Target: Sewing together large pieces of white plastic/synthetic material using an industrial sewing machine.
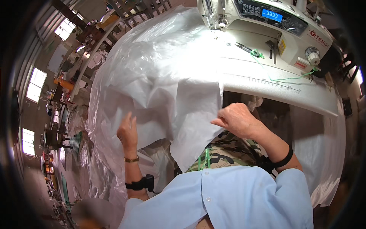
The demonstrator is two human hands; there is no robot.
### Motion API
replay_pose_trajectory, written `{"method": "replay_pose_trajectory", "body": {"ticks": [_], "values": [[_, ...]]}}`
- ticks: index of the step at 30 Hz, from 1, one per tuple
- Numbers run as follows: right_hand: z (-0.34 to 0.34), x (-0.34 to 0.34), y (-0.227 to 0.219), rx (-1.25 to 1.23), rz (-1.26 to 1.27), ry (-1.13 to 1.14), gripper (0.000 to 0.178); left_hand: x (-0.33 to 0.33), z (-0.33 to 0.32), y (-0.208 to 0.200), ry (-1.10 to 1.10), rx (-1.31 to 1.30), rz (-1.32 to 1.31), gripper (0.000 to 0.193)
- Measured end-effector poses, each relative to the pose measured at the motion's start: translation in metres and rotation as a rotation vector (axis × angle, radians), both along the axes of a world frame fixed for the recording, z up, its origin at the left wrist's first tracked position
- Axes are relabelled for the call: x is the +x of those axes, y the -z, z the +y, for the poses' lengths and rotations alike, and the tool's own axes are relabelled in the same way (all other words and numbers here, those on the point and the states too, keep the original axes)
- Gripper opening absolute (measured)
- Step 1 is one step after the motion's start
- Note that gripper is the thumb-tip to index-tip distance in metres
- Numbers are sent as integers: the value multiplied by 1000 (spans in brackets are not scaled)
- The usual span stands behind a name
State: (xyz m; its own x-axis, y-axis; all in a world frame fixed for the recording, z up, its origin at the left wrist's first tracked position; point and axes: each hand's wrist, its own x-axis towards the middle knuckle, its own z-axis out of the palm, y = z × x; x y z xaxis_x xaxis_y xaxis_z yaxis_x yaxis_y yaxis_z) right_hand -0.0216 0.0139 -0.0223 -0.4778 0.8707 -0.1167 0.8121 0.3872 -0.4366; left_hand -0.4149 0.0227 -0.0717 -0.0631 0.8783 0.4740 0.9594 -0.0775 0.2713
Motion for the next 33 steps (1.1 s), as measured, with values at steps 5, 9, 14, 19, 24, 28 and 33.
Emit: {"method": "replay_pose_trajectory", "body": {"ticks": [5,9,14,19,24,28,33], "values": [[13,-31,2,-213,795,100,42,23,54,-36,91,303,38,43],[41,-42,10,-515,1300,302,77,30,61,-47,166,359,-108,44],[73,-48,6,-555,1639,517,80,38,45,-54,211,334,-196,40],[91,-61,3,-632,1826,731,30,38,31,-61,209,302,-230,40],[116,-61,13,-696,1940,703,18,48,25,-67,271,245,-262,36],[134,-53,33,-879,1992,308,18,55,23,-69,279,225,-275,35],[108,-63,23,-820,1857,299,25,64,30,-75,359,255,-242,34]]}}
